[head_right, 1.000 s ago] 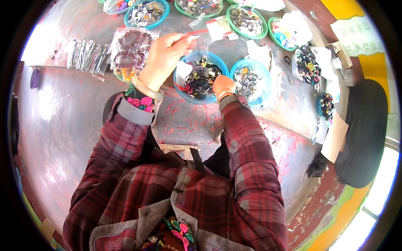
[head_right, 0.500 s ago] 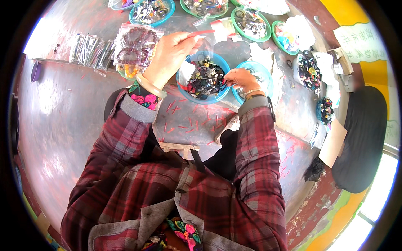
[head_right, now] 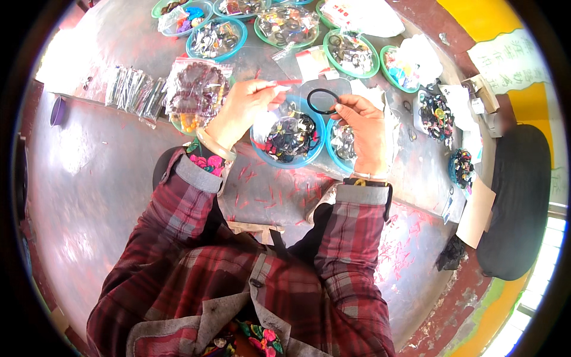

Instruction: The person sits at a low table and repeatedly picks up small hair accessories, such as hair ties and clips, from blue bowls. They place each item into a small clear plastic bag, often attaching a white paper tag to the bag before setting it aside.

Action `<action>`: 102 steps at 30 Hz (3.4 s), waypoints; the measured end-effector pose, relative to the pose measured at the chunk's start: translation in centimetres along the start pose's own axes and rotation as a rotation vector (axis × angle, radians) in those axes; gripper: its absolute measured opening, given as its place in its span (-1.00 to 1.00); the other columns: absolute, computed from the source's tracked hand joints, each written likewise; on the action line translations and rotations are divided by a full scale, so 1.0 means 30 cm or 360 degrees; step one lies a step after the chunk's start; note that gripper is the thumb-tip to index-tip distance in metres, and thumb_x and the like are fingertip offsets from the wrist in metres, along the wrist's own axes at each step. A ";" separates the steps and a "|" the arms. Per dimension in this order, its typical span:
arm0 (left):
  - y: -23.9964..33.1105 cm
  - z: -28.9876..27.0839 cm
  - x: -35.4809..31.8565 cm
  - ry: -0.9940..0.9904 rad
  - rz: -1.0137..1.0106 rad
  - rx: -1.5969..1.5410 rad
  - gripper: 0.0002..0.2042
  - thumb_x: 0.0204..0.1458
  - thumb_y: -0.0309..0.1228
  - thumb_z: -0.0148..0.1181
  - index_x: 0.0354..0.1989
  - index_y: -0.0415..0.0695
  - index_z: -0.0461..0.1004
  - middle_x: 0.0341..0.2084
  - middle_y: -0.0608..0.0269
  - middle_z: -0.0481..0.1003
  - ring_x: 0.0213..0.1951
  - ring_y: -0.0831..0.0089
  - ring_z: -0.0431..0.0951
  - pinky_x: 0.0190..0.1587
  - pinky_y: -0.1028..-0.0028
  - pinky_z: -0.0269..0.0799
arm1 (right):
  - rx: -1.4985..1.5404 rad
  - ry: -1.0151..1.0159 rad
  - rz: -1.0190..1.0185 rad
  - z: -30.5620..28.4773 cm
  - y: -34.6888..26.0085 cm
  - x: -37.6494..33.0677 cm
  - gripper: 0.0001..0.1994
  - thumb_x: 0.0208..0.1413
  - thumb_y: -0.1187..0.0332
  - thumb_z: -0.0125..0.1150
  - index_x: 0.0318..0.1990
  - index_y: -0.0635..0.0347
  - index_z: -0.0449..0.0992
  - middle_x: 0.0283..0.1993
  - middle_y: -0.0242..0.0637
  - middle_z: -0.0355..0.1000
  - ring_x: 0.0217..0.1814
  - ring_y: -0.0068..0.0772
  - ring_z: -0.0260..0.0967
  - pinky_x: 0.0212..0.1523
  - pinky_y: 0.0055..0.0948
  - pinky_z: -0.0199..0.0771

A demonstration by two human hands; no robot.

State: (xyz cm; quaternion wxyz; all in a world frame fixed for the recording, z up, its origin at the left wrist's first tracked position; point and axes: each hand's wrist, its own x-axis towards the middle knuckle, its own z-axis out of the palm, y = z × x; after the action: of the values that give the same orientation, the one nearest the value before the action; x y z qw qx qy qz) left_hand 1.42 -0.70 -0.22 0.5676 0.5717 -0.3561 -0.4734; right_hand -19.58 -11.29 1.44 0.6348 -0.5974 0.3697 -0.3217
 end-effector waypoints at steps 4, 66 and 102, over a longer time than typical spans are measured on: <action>-0.024 0.010 -0.003 -0.0112 -0.0056 0.0041 -0.74 0.10 -0.40 -0.01 -0.18 -0.38 0.43 -0.35 0.14 0.49 -0.27 0.49 0.50 -0.13 0.52 0.44 | 0.0101 0.0093 -0.0298 0.008 -0.058 -0.010 -0.82 -0.04 0.55 0.15 -0.23 0.33 0.48 -0.36 -0.26 0.49 -0.36 -0.54 0.41 -0.36 -0.65 0.31; -0.067 0.060 0.015 -0.0261 -0.0047 0.0329 -0.75 0.05 -0.46 -0.02 -0.20 -0.39 0.45 -0.32 0.16 0.49 -0.31 0.50 0.50 -0.24 0.53 0.49 | -0.1534 -0.0211 -0.1334 0.146 -0.018 0.005 -0.91 -0.19 0.55 0.08 -0.45 0.20 0.44 -0.46 -0.20 0.38 -0.40 -0.11 0.33 -0.40 -0.28 0.33; 0.020 0.063 -0.028 -0.0176 -0.0062 -0.0628 -0.77 0.08 -0.33 0.04 -0.19 -0.23 0.44 -0.27 0.21 0.49 -0.26 0.54 0.49 -0.36 0.56 0.43 | 0.0210 -0.0042 0.0027 0.112 -0.002 0.011 -0.90 -0.07 0.48 0.24 -0.37 0.32 0.54 -0.46 -0.42 0.45 -0.42 -0.69 0.30 -0.38 -0.70 0.28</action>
State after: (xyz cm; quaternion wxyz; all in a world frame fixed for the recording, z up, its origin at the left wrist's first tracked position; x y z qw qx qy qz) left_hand -0.55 -0.55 0.66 0.6389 0.4294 -0.2761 -0.5755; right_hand -16.54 -9.84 1.51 0.6803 -0.5553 0.3444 -0.3319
